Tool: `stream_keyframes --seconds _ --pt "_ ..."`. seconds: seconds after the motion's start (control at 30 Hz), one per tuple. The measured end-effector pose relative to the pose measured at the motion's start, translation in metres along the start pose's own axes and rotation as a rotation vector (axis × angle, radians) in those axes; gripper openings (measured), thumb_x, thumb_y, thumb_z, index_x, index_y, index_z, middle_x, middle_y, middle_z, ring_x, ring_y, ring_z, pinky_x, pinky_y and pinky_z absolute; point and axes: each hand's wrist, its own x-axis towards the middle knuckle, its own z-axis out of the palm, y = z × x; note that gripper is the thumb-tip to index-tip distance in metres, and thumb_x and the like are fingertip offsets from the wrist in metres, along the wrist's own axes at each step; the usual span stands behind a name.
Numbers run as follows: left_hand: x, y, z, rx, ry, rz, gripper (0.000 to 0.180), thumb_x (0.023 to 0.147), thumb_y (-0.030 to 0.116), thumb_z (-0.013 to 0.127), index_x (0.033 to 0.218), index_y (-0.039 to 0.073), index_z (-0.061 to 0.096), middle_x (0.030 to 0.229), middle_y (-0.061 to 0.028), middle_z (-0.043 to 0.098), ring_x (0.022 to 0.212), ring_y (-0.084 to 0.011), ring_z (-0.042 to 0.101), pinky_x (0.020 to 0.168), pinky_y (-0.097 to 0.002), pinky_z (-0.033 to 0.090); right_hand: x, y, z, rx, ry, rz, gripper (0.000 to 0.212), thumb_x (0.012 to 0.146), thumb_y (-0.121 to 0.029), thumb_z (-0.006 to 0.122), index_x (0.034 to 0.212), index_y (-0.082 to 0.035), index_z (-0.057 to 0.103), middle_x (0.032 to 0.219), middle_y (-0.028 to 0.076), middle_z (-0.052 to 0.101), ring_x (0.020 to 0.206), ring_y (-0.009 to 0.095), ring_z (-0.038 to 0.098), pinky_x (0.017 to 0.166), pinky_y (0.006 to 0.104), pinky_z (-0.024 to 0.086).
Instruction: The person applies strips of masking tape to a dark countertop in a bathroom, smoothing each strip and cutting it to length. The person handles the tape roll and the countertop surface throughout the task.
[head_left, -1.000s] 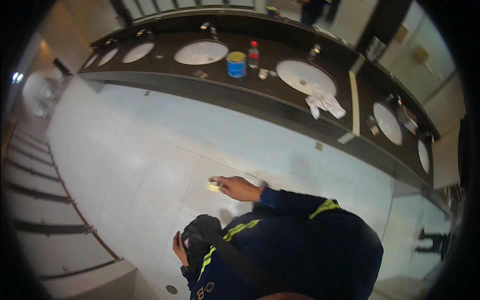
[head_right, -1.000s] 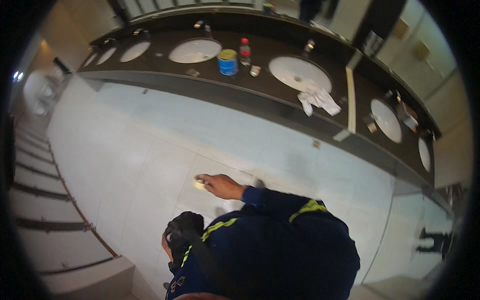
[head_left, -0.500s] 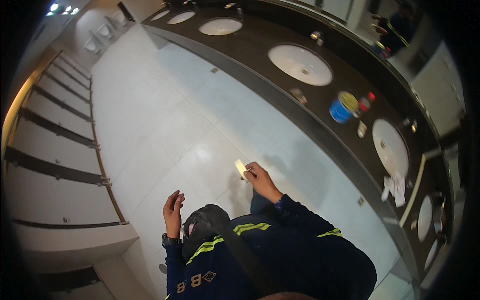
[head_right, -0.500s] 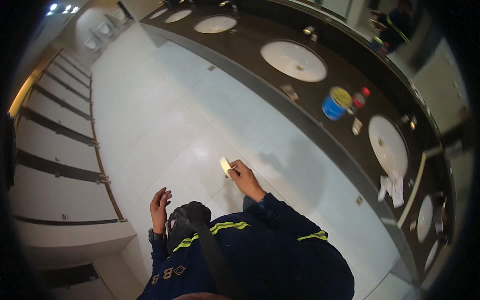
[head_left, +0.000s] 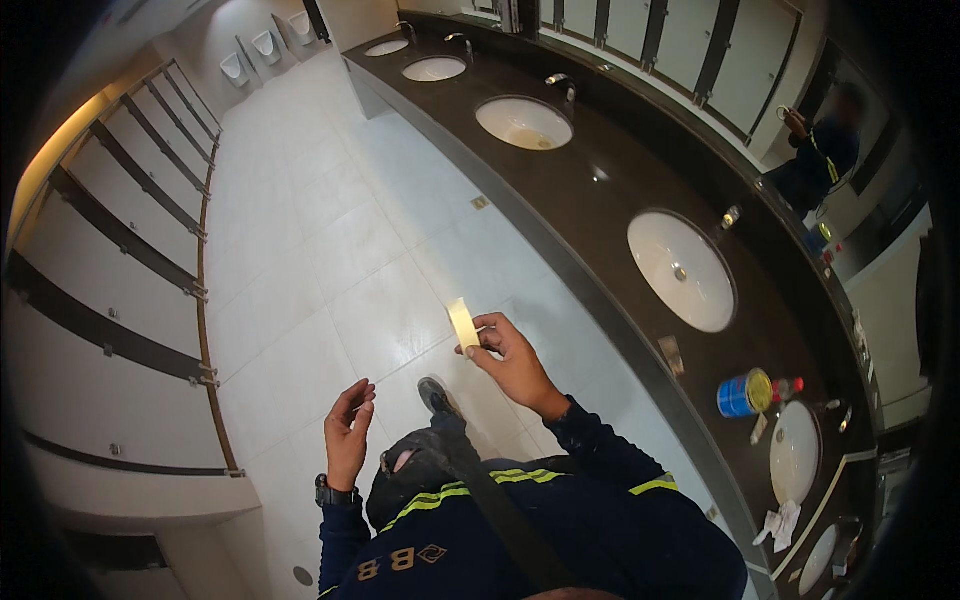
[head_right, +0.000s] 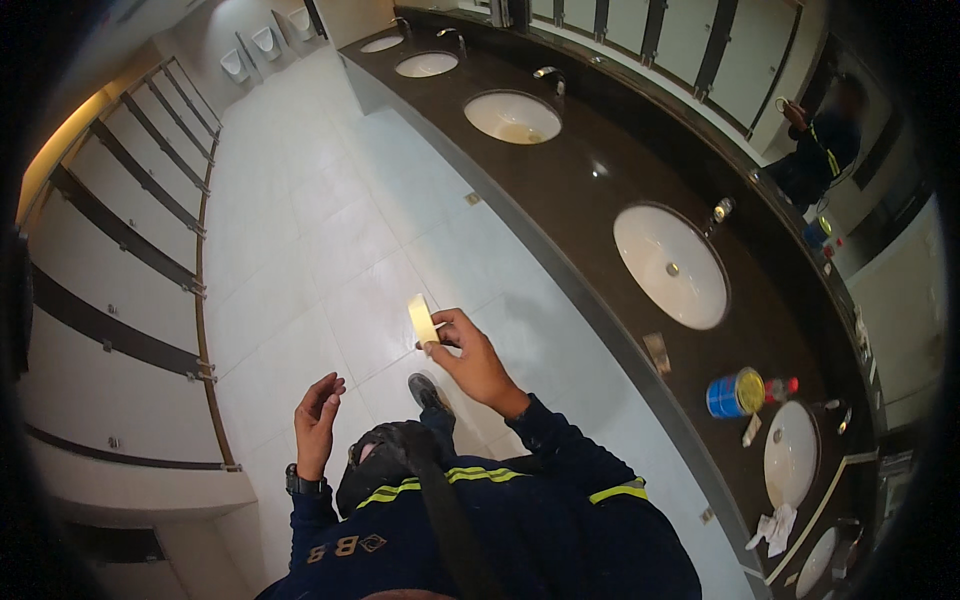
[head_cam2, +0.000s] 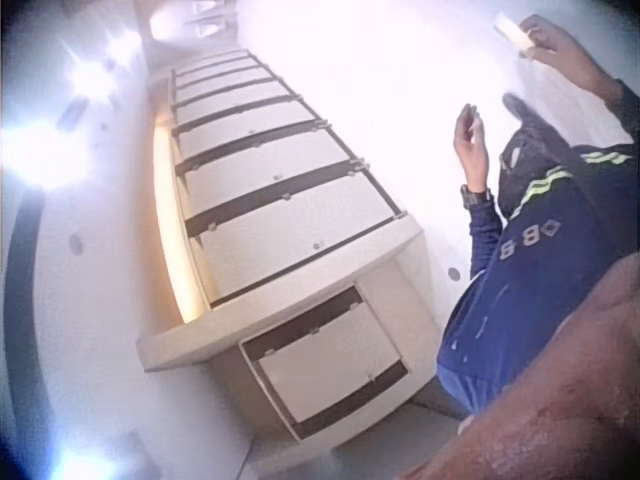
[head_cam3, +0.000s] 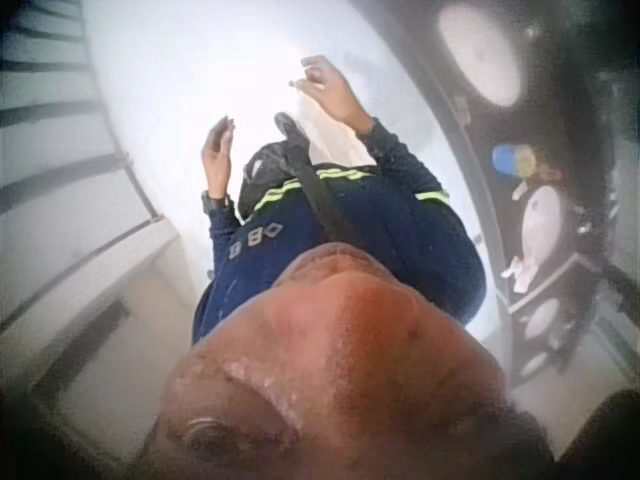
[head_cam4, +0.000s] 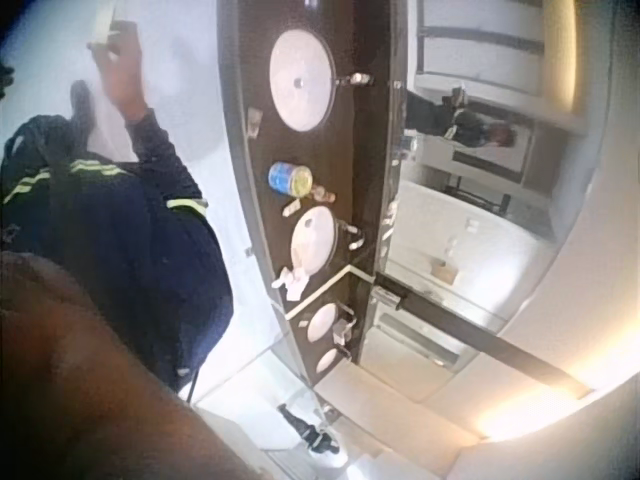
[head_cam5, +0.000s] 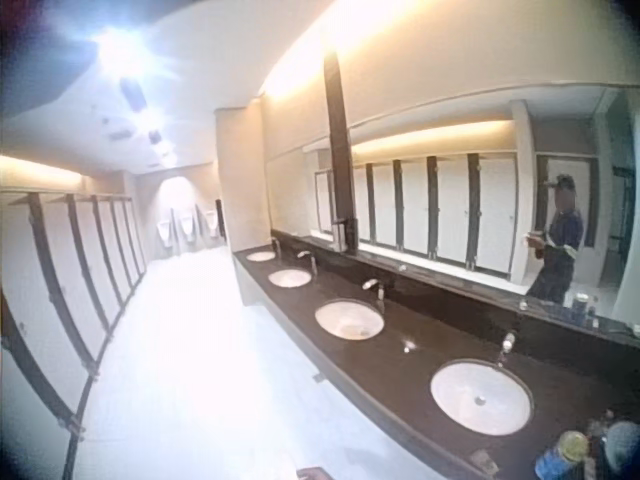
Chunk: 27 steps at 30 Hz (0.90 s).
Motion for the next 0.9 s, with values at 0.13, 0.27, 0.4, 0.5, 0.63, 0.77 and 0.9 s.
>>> stream_keyframes --seconds 0.13,0.27,0.4,0.5,0.63,0.77,0.9 --pt "0.118 0.025 -0.007 0.100 -0.081 0.247 0.042 0.097 0.011 0.066 0.137 -0.001 0.063 0.133 -0.0160 0.068 0.124 -0.0265 0.064 0.104 -0.0378 0.050 0.107 0.005 0.031 -0.040 -0.060 -0.069 0.038 0.098 -0.006 0.070 0.130 -0.001 0.052 0.110 0.009 0.070 0.106 0.016 0.067 0.098 0.0326 0.051" --pt "0.258 0.096 -0.009 0.168 -0.131 0.469 0.038 0.094 0.013 0.069 0.129 -0.002 0.066 0.125 -0.0196 0.069 0.115 -0.0328 0.067 0.100 -0.0378 0.050 0.224 -0.030 0.073 -0.076 -0.049 -0.200 0.037 0.096 -0.005 0.072 0.128 0.000 0.054 0.109 0.012 0.072 0.106 0.018 0.070 0.100 0.0347 0.053" --pt "0.364 0.112 -0.031 -0.262 -0.240 0.272 0.030 0.100 0.017 0.068 0.123 0.000 0.069 0.110 -0.0112 0.074 0.105 -0.0188 0.067 0.096 -0.0343 0.051 0.322 -0.066 0.096 -0.151 -0.007 -0.266 0.035 0.093 -0.005 0.075 0.125 0.001 0.062 0.116 0.013 0.073 0.109 0.021 0.071 0.098 0.0356 0.055" --pt "0.426 0.126 -0.044 -0.250 -0.280 0.222 0.029 0.100 0.018 0.067 0.123 0.001 0.071 0.107 -0.0096 0.074 0.100 -0.0166 0.066 0.093 -0.0322 0.051 0.387 -0.070 0.072 -0.260 0.148 -0.351 0.025 0.091 -0.008 0.077 0.115 -0.001 0.071 0.113 0.012 0.072 0.104 0.022 0.071 0.095 0.0345 0.055" --pt "0.518 0.119 -0.052 -0.042 -0.289 0.460 0.028 0.100 0.017 0.067 0.122 0.000 0.070 0.103 -0.0108 0.072 0.088 -0.0178 0.062 0.084 -0.0332 0.050 0.481 -0.087 0.059 -0.381 0.171 -0.468 0.033 0.089 -0.014 0.080 0.120 -0.005 0.072 0.121 0.013 0.069 0.113 0.027 0.067 0.096 0.0371 0.054" --pt "0.611 0.110 -0.044 -0.017 -0.368 0.460 0.025 0.097 0.014 0.069 0.117 -0.002 0.068 0.097 -0.0139 0.068 0.084 -0.0219 0.061 0.079 -0.0349 0.050 0.581 -0.068 0.043 -0.400 0.088 -0.467 0.033 0.088 -0.011 0.079 0.120 -0.005 0.073 0.128 0.012 0.066 0.116 0.024 0.065 0.100 0.0366 0.052" --pt "0.715 0.106 -0.025 0.199 -0.358 0.526 0.022 0.098 0.012 0.066 0.114 -0.004 0.067 0.094 -0.0175 0.069 0.081 -0.0290 0.065 0.077 -0.0368 0.052 0.678 -0.027 0.012 -0.331 0.060 -0.454 0.018 0.089 -0.004 0.076 0.107 -0.003 0.073 0.127 0.012 0.066 0.114 0.022 0.065 0.098 0.0347 0.052"
